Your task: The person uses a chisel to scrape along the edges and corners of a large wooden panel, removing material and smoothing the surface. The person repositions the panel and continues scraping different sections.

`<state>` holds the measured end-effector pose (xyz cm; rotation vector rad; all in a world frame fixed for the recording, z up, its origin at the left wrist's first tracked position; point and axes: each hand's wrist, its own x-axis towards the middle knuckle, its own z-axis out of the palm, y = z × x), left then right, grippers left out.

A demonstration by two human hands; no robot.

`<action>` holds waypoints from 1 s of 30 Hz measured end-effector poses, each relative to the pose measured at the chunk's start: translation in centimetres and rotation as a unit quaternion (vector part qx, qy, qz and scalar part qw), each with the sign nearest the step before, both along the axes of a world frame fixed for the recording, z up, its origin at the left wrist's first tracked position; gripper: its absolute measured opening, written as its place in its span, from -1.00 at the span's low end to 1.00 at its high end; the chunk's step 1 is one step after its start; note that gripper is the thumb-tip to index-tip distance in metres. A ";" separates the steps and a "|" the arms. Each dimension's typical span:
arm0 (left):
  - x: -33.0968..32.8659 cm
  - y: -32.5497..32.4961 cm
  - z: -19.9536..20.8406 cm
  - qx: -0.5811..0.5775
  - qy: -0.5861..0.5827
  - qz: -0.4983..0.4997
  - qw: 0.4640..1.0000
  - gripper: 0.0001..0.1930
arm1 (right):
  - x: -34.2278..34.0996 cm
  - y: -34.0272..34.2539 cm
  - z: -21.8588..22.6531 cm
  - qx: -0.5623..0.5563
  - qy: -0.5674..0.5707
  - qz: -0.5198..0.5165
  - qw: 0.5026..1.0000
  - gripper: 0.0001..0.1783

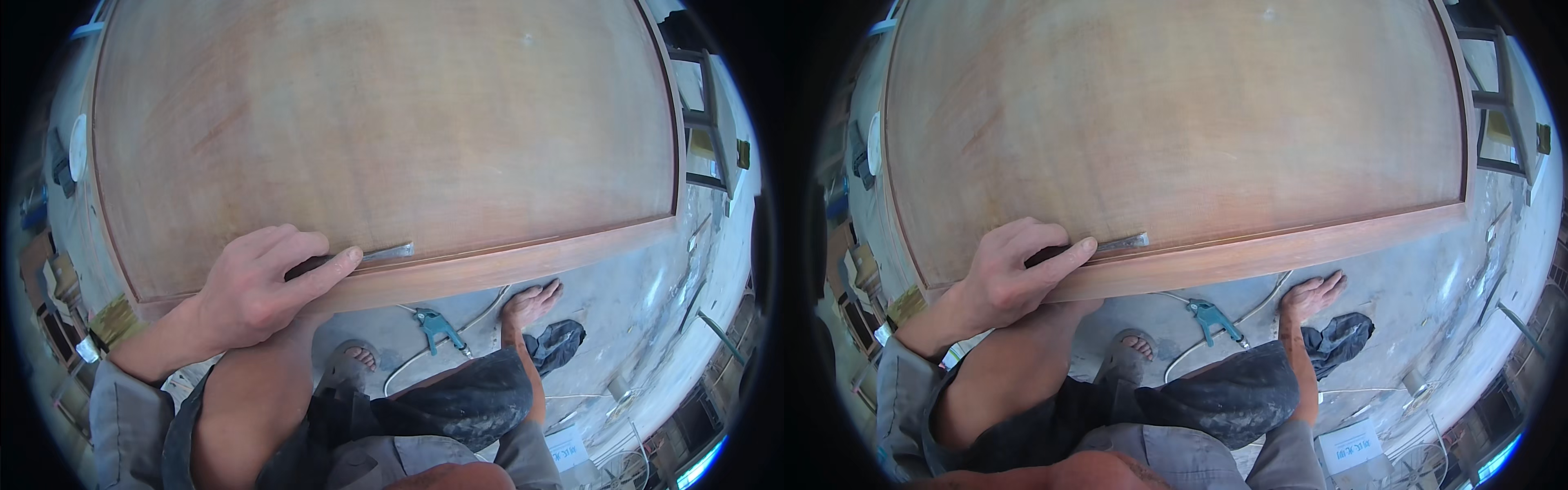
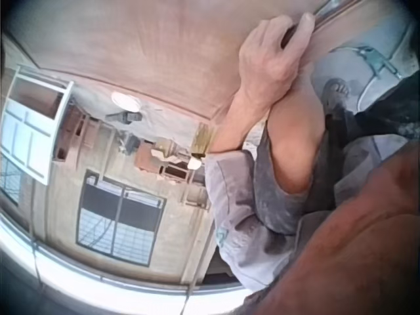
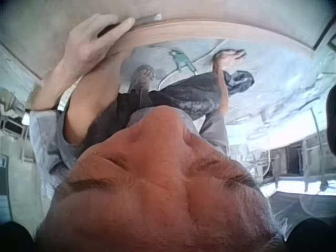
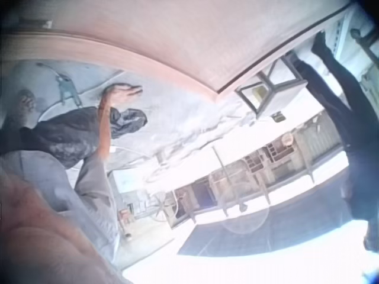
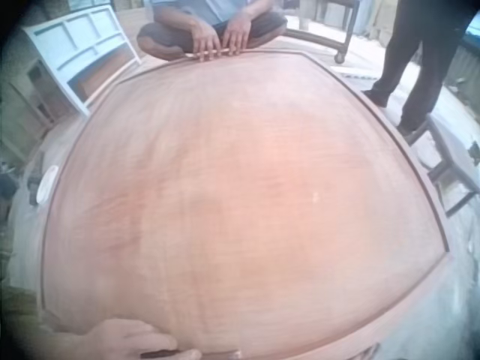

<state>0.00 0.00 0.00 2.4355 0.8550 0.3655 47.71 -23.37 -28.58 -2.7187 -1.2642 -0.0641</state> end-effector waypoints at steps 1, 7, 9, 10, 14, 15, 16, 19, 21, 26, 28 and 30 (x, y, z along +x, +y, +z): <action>-0.1 -0.1 0.0 -0.004 0.000 -0.005 1.000 -0.40 | -0.1 0.2 0.1 -0.003 0.001 -0.002 1.000 -0.27; -0.2 0.5 -0.5 0.028 0.004 -0.027 0.999 -0.39 | -0.8 1.5 -1.1 0.016 -0.001 0.000 1.000 -0.27; 0.2 0.4 -0.8 0.036 -0.001 -0.028 0.999 -0.38 | -0.8 1.5 -1.0 0.015 -0.002 0.003 1.000 -0.28; 0.5 0.4 -1.0 0.034 -0.007 -0.029 0.999 -0.37 | -0.9 1.5 -0.9 0.015 -0.004 0.009 1.000 -0.28; 1.8 0.8 -1.4 0.035 -0.021 -0.031 0.999 -0.33 | -0.7 1.4 -0.8 0.013 -0.009 0.011 1.000 -0.29; 2.2 0.9 -1.4 0.040 -0.019 -0.033 0.998 -0.31 | -0.8 1.4 -0.7 0.013 -0.008 0.010 1.000 -0.29; 2.7 1.0 -1.4 0.044 -0.017 -0.035 0.998 -0.29 | -0.8 1.4 -0.7 0.013 -0.007 0.009 1.000 -0.29; 3.6 1.3 -1.6 0.045 -0.015 -0.039 0.998 -0.26 | -1.0 1.6 -0.6 0.011 -0.003 0.005 1.000 -0.29; 3.9 1.5 -1.6 0.045 -0.016 -0.041 0.998 -0.23 | -1.1 1.7 -0.6 0.010 0.001 0.002 1.000 -0.30; 3.4 1.4 -1.4 0.027 -0.010 -0.048 0.998 -0.19 | -1.0 1.4 -0.7 0.024 -0.006 -0.001 1.000 -0.33; 4.1 1.4 -1.4 0.041 -0.016 -0.043 0.998 -0.19 | -1.1 1.6 -0.7 0.025 -0.014 0.006 1.000 -0.35; 5.0 1.7 -1.7 0.057 -0.024 -0.042 0.997 -0.21 | -1.3 1.7 -0.6 0.024 -0.014 0.007 1.000 -0.36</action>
